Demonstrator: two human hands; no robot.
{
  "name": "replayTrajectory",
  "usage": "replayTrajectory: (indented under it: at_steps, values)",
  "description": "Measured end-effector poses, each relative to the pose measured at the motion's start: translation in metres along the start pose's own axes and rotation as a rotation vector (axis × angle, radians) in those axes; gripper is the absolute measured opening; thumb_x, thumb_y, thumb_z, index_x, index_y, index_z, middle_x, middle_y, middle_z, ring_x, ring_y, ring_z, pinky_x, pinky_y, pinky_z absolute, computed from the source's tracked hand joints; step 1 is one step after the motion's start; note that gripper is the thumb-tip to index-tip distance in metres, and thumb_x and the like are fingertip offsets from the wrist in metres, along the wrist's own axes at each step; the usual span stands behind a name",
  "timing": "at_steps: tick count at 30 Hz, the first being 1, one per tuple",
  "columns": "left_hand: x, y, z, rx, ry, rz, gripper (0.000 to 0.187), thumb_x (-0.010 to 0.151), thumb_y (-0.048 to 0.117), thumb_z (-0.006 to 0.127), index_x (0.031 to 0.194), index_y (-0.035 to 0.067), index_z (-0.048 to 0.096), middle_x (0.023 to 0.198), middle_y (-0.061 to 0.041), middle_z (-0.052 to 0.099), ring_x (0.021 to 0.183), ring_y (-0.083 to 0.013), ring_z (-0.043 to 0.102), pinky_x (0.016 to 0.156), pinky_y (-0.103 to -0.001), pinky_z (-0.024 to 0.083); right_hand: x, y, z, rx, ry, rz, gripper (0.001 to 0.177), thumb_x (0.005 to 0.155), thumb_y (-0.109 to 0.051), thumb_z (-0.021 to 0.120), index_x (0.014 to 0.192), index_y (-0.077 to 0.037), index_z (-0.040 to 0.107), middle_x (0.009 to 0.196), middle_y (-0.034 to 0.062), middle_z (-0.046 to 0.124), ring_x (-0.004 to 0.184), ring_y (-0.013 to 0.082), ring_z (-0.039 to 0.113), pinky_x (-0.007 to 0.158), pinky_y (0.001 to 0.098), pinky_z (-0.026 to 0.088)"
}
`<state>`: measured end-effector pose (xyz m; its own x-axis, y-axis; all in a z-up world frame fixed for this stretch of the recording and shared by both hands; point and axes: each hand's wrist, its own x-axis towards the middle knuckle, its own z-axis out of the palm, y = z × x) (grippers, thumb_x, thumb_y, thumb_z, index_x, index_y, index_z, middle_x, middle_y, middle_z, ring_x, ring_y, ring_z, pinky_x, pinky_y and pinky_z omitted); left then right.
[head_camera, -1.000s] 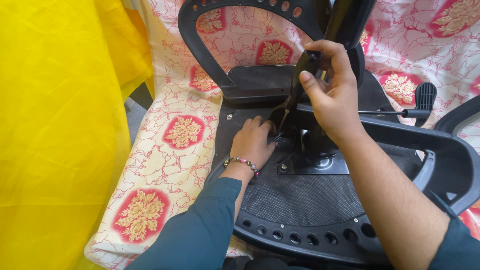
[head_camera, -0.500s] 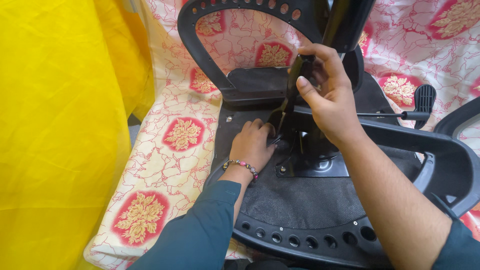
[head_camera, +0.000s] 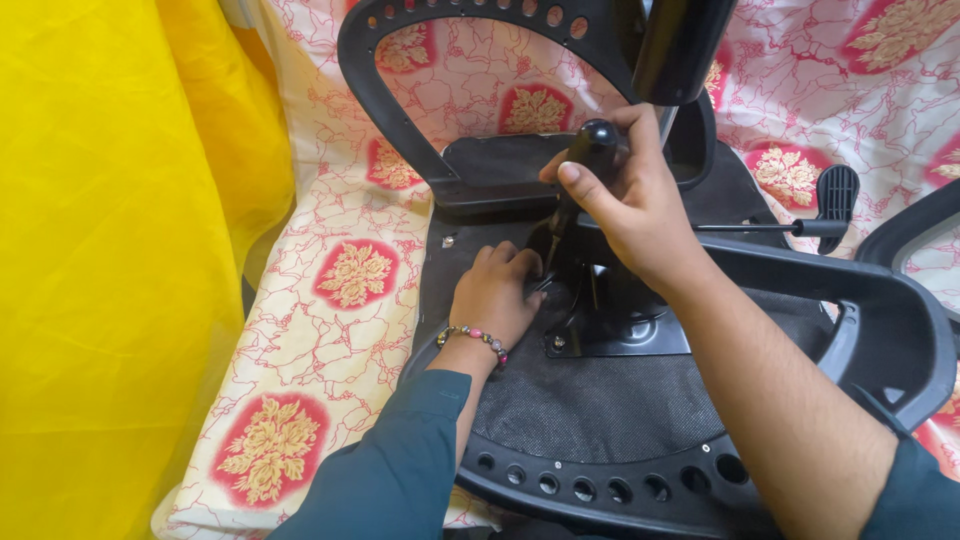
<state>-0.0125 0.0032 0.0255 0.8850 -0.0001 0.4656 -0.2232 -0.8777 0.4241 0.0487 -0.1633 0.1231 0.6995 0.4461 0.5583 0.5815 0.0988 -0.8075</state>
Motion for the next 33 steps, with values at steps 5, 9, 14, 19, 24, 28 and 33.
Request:
replayTrajectory:
  at_steps: [5, 9, 14, 19, 24, 28, 33]
  values:
    - [0.000, 0.001, 0.000, 0.010, -0.024, -0.023, 0.027, 0.073, 0.018, 0.083, 0.096, 0.015, 0.070, 0.099, -0.005, 0.063, 0.103, -0.0286, 0.061, 0.083, -0.043, 0.054, -0.002, 0.003, 0.002, -0.059, 0.077, -0.049, 0.031, 0.108, -0.016, 0.066, 0.125, -0.005, 0.042, 0.115, 0.0065, 0.067, 0.109, 0.0112, 0.062, 0.098, 0.0276, 0.052]
    - [0.002, 0.001, 0.000, 0.023, -0.034, -0.032, 0.029, 0.071, 0.019, 0.084, 0.097, 0.013, 0.070, 0.102, -0.006, 0.064, 0.104, -0.0301, 0.061, 0.082, -0.043, 0.054, -0.001, 0.000, -0.001, -0.145, 0.124, 0.014, 0.032, 0.111, -0.015, 0.066, 0.138, -0.003, 0.053, 0.116, 0.0048, 0.060, 0.108, 0.0111, 0.056, 0.098, 0.0269, 0.048]
    - [0.003, 0.001, 0.001, 0.023, -0.030, -0.027, 0.029, 0.072, 0.019, 0.083, 0.098, 0.014, 0.071, 0.101, -0.006, 0.064, 0.104, -0.0299, 0.061, 0.083, -0.043, 0.054, -0.001, -0.008, 0.005, 0.022, 0.077, -0.097, 0.046, 0.107, -0.018, 0.057, 0.149, -0.011, 0.040, 0.116, 0.0002, 0.059, 0.108, 0.0080, 0.057, 0.099, 0.0236, 0.048]
    - [0.002, 0.002, 0.000, 0.020, -0.023, -0.026, 0.029, 0.071, 0.018, 0.083, 0.098, 0.014, 0.072, 0.101, -0.005, 0.065, 0.105, -0.0293, 0.061, 0.084, -0.043, 0.054, -0.002, -0.012, 0.008, 0.001, 0.067, -0.097, 0.031, 0.111, -0.011, 0.059, 0.142, -0.009, 0.053, 0.127, 0.0016, 0.057, 0.115, 0.0117, 0.060, 0.104, 0.0273, 0.051]
    - [0.002, 0.002, 0.000, 0.011, -0.032, -0.037, 0.029, 0.072, 0.018, 0.084, 0.098, 0.014, 0.072, 0.101, -0.006, 0.065, 0.104, -0.0289, 0.061, 0.084, -0.042, 0.054, -0.004, -0.013, 0.004, -0.260, 0.229, -0.197, 0.029, 0.100, -0.003, 0.068, 0.127, -0.005, 0.057, 0.124, 0.0050, 0.049, 0.120, 0.0155, 0.056, 0.099, 0.0319, 0.056]
    - [0.002, 0.001, 0.002, 0.008, -0.023, -0.029, 0.029, 0.072, 0.018, 0.084, 0.098, 0.014, 0.071, 0.101, -0.005, 0.065, 0.103, -0.0287, 0.061, 0.084, -0.042, 0.054, -0.005, -0.008, 0.001, -0.059, 0.135, -0.146, 0.036, 0.112, -0.007, 0.060, 0.147, -0.008, 0.049, 0.138, 0.0069, 0.059, 0.124, 0.0167, 0.063, 0.109, 0.0325, 0.051]
    - [0.000, 0.000, 0.002, 0.016, 0.013, 0.007, 0.030, 0.071, 0.019, 0.084, 0.096, 0.014, 0.069, 0.097, -0.005, 0.063, 0.102, -0.0283, 0.061, 0.084, -0.042, 0.054, -0.007, -0.004, 0.005, -0.052, -0.002, -0.143, 0.034, 0.117, -0.014, 0.057, 0.147, -0.010, 0.042, 0.128, 0.0091, 0.061, 0.118, 0.0145, 0.061, 0.111, 0.0302, 0.051]
